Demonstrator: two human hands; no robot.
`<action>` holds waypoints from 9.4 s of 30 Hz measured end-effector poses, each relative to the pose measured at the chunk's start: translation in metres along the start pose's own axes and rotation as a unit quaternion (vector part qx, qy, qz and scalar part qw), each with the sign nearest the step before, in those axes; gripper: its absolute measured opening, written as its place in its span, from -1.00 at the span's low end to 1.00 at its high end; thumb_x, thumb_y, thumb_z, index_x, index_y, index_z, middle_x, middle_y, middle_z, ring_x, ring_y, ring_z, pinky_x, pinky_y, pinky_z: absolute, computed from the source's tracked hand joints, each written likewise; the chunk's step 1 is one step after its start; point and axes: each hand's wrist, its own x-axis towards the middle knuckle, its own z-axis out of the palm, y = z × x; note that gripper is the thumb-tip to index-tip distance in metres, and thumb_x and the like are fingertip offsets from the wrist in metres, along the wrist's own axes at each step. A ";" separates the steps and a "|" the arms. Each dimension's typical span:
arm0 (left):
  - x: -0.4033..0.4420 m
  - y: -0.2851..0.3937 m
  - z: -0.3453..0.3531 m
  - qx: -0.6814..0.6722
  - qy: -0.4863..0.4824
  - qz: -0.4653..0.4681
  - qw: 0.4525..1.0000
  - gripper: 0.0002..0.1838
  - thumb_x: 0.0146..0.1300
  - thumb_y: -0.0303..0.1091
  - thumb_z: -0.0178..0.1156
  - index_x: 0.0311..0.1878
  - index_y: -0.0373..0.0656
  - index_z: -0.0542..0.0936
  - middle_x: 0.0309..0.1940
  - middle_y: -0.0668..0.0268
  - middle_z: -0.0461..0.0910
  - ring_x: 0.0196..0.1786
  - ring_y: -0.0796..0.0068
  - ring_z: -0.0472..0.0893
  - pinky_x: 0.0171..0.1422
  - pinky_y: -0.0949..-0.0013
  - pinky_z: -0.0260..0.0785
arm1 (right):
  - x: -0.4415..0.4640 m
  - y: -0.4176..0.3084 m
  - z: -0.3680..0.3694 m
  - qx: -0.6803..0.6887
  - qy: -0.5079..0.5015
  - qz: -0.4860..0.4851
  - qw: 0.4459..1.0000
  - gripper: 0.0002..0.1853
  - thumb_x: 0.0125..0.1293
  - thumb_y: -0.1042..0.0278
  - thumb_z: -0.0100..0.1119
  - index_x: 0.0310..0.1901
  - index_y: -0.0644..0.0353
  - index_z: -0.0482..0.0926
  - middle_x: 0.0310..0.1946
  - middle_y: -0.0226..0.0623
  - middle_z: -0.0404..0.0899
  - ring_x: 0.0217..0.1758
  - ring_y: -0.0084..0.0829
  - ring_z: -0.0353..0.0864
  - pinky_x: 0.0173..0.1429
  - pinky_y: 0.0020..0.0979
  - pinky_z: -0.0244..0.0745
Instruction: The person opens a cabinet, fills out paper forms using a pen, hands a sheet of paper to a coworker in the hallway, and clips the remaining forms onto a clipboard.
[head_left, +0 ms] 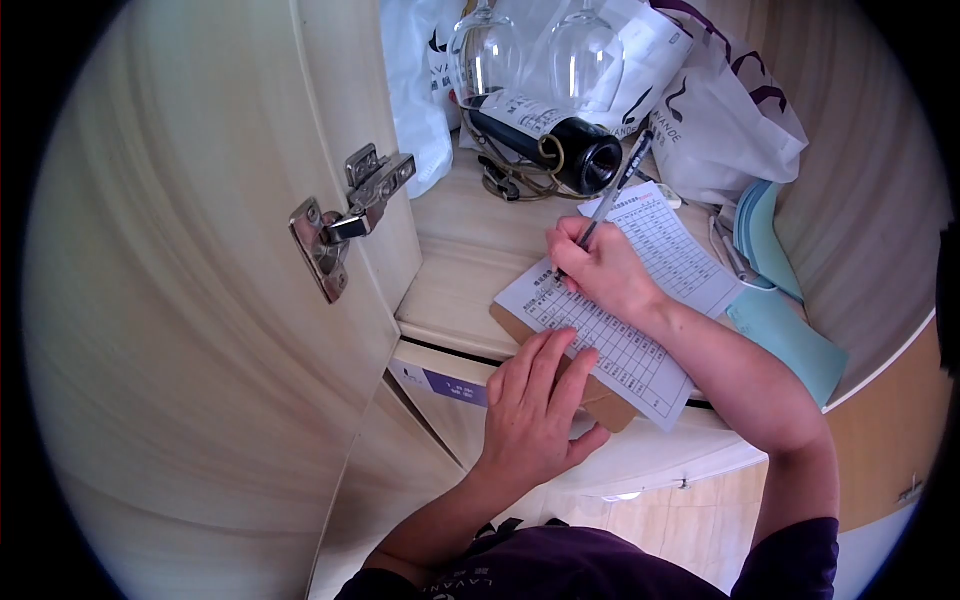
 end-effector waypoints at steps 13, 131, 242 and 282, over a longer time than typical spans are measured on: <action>0.000 0.000 0.000 0.002 0.004 0.000 1.000 -0.22 -0.31 -0.11 0.38 0.09 -0.15 0.41 0.15 0.11 0.32 0.19 0.15 0.33 0.15 0.16 0.11 | 0.001 0.007 -0.001 -0.020 0.029 -0.015 0.999 -0.77 0.29 0.30 -0.01 -0.49 0.21 0.41 -0.65 -0.52 0.33 -0.60 -0.71 0.29 -0.51 -0.59 0.22; 0.002 0.001 0.004 -0.057 0.080 0.035 0.995 -0.38 -0.39 -0.34 0.39 -0.06 -0.02 0.55 0.07 0.29 0.41 0.31 0.02 0.23 0.32 -0.35 -0.54 | -0.009 -0.019 -0.053 -0.012 0.018 -0.034 0.999 -0.63 0.32 -0.01 0.02 -0.41 0.16 0.44 -0.60 -0.50 0.40 -0.52 -0.72 0.37 -0.48 -0.63 0.29; 0.028 -0.024 -0.058 0.054 -0.153 -0.061 0.985 -0.13 -0.17 -0.24 0.38 0.32 0.11 0.24 0.36 0.13 0.06 0.45 -0.03 -0.09 0.35 -0.33 -0.30 | -0.087 -0.039 -0.063 -0.451 -0.197 -0.219 0.842 -0.36 0.21 0.12 0.14 0.29 0.11 0.20 0.08 -0.10 0.43 0.16 -0.13 0.41 0.24 -0.06 0.18; -0.166 0.223 0.203 -0.563 -0.584 -0.348 0.471 -0.56 0.31 -0.31 0.08 0.22 -0.22 0.34 0.09 0.26 0.47 0.10 0.41 0.47 0.19 0.28 0.35 | -0.727 0.056 -0.266 -0.053 0.624 0.272 0.731 -0.75 0.39 0.13 -0.06 -0.29 0.12 0.46 -0.46 -0.42 0.53 -0.50 -0.68 0.51 -0.56 -0.67 0.34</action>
